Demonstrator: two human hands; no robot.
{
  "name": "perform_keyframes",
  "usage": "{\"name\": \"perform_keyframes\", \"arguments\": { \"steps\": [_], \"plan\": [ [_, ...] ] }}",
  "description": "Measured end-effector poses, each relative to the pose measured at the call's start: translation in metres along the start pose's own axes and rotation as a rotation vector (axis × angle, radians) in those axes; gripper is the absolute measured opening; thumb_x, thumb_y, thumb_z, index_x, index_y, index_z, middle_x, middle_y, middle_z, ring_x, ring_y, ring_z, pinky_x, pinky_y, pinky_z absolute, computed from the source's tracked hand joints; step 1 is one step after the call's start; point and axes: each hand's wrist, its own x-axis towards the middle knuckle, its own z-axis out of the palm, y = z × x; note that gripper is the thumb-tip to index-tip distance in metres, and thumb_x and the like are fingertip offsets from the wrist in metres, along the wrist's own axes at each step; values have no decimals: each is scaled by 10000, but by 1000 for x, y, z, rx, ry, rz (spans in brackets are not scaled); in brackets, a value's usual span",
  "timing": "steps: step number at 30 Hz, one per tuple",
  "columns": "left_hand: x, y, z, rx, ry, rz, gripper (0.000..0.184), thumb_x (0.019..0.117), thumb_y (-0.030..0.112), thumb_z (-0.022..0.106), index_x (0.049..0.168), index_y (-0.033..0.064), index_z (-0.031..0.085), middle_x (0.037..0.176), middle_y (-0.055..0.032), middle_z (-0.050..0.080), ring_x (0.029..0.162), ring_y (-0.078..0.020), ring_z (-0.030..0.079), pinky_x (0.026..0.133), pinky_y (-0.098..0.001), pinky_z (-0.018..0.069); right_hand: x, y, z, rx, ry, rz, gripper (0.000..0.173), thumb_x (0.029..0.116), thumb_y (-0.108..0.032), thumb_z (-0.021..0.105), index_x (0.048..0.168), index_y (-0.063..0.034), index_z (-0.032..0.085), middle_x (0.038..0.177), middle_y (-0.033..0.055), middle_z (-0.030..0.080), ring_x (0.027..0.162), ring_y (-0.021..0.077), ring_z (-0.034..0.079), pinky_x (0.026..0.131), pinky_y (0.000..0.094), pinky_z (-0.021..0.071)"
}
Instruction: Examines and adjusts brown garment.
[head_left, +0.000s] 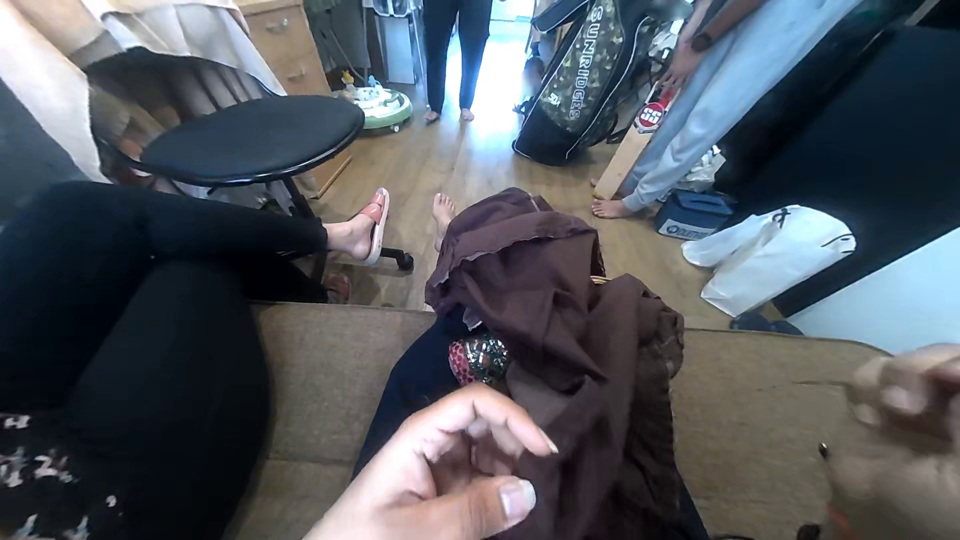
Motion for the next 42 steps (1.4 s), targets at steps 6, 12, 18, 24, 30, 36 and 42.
{"name": "perform_keyframes", "arguments": {
  "steps": [6,12,18,24,30,36,42],
  "plan": [
    [12,-15,-6,-96,487,39,429,883,66,760,1230,167,528,977,-14,708,808,-71,707,751,-239,609,-70,-25,85,171,-154,9,91,1065,-350,545,1099,-328,626,1021,-192,634,1000,-20,636,911,195,534],
    [0,-51,-51,-364,339,-359,240,983,278,682,1158,114,665,978,-56,753,862,-117,741,782,-277,623,-122,14,112,3,-145,-119,135,1087,-333,483,1060,-233,570,1057,-121,600,1073,-12,600,944,163,497],
    [16,-60,-67,-147,-259,-283,327,1019,496,570,847,254,708,752,185,648,698,110,589,620,-85,460,-126,17,112,47,-84,-115,157,1094,-352,449,1076,-255,571,1048,-139,589,1041,-23,600,913,158,499],
    [39,-32,-63,50,-425,-200,264,1006,411,617,894,175,652,656,181,521,591,129,465,536,-59,354,-126,18,108,52,-44,-122,255,1105,-381,389,970,-248,560,970,-128,551,935,-31,569,841,142,474],
    [42,-12,-60,478,-422,-247,254,981,307,681,842,99,638,560,116,437,484,61,378,450,-121,281,-125,18,111,116,21,-77,194,1100,-352,427,1038,-247,579,873,-123,530,768,-35,537,725,135,459],
    [32,-15,-48,371,372,-197,268,1038,233,472,923,192,710,711,65,627,603,18,567,547,-148,474,-120,14,112,111,63,-72,159,1094,-334,455,1055,-261,592,879,-130,544,754,-36,550,700,133,476],
    [37,-15,-33,-110,912,124,282,1117,250,377,1121,176,649,853,-12,714,655,-54,699,558,-215,602,-122,13,113,39,7,-127,174,1099,-331,429,1032,-246,564,907,-121,538,822,-41,560,761,125,476]
  ]
}}
